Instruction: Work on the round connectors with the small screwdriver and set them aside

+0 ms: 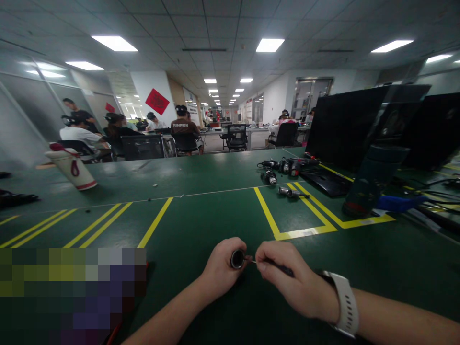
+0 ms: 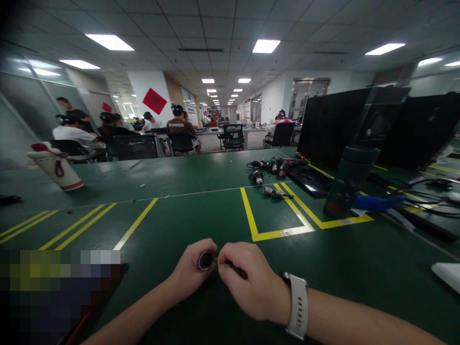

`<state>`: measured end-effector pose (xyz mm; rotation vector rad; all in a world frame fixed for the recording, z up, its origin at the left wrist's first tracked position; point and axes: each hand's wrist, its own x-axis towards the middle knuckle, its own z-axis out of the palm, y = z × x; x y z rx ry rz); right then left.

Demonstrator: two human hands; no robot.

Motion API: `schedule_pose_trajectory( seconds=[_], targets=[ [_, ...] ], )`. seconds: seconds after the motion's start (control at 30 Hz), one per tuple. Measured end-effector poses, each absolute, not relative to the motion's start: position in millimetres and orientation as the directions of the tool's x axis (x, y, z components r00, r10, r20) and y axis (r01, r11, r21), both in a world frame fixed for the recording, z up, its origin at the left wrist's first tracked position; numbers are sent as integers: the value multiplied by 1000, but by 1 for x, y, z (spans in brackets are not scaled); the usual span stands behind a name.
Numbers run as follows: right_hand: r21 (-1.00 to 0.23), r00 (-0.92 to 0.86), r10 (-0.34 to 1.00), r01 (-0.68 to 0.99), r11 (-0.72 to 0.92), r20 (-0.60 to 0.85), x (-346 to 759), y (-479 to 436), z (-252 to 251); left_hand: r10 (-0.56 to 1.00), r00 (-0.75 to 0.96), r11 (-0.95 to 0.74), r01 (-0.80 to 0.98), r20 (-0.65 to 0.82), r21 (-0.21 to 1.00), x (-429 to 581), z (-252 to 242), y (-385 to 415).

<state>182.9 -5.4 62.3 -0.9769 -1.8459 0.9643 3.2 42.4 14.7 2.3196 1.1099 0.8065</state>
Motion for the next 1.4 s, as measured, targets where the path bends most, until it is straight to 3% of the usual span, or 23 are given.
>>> schedule_pose_trajectory(
  seconds=[0.23, 0.4, 0.57, 0.63, 0.73, 0.83, 0.9, 1.0, 1.07, 1.23, 1.4],
  targets=[
    [-979, -322, 937, 104, 175, 133, 185, 13, 48, 812, 491, -572, 554, 317, 606, 4, 14, 42],
    [-988, -298, 949, 76, 136, 108, 184, 17, 44, 812, 490, -571, 559, 316, 601, 3, 14, 42],
    [-947, -322, 922, 163, 278, 216, 184, 5, 54, 799, 497, -595, 582, 337, 554, 3, 14, 42],
    [-858, -369, 868, 266, 440, 331, 185, -2, 57, 791, 504, -609, 596, 347, 522, 3, 13, 41],
    [-631, -507, 723, 381, 676, 469, 185, -9, 57, 785, 504, -619, 607, 360, 498, 3, 13, 41],
    [-551, -584, 658, 385, 740, 475, 184, -12, 57, 782, 501, -624, 614, 372, 484, 4, 13, 40],
    [-639, -533, 716, 366, 676, 452, 184, -10, 57, 782, 498, -624, 617, 375, 480, 4, 14, 40],
    [-883, -385, 871, 230, 410, 304, 183, -3, 56, 784, 496, -621, 620, 374, 480, 4, 15, 40],
    [-956, -340, 918, 134, 262, 204, 183, 3, 52, 793, 485, -609, 622, 369, 492, 3, 15, 40],
    [-986, -295, 945, 48, 162, 141, 182, 13, 40, 812, 459, -583, 627, 361, 517, 2, 15, 41],
    [-972, -315, 929, 71, 225, 192, 184, 6, 48, 807, 462, -590, 625, 367, 511, 3, 15, 40]
  ],
)
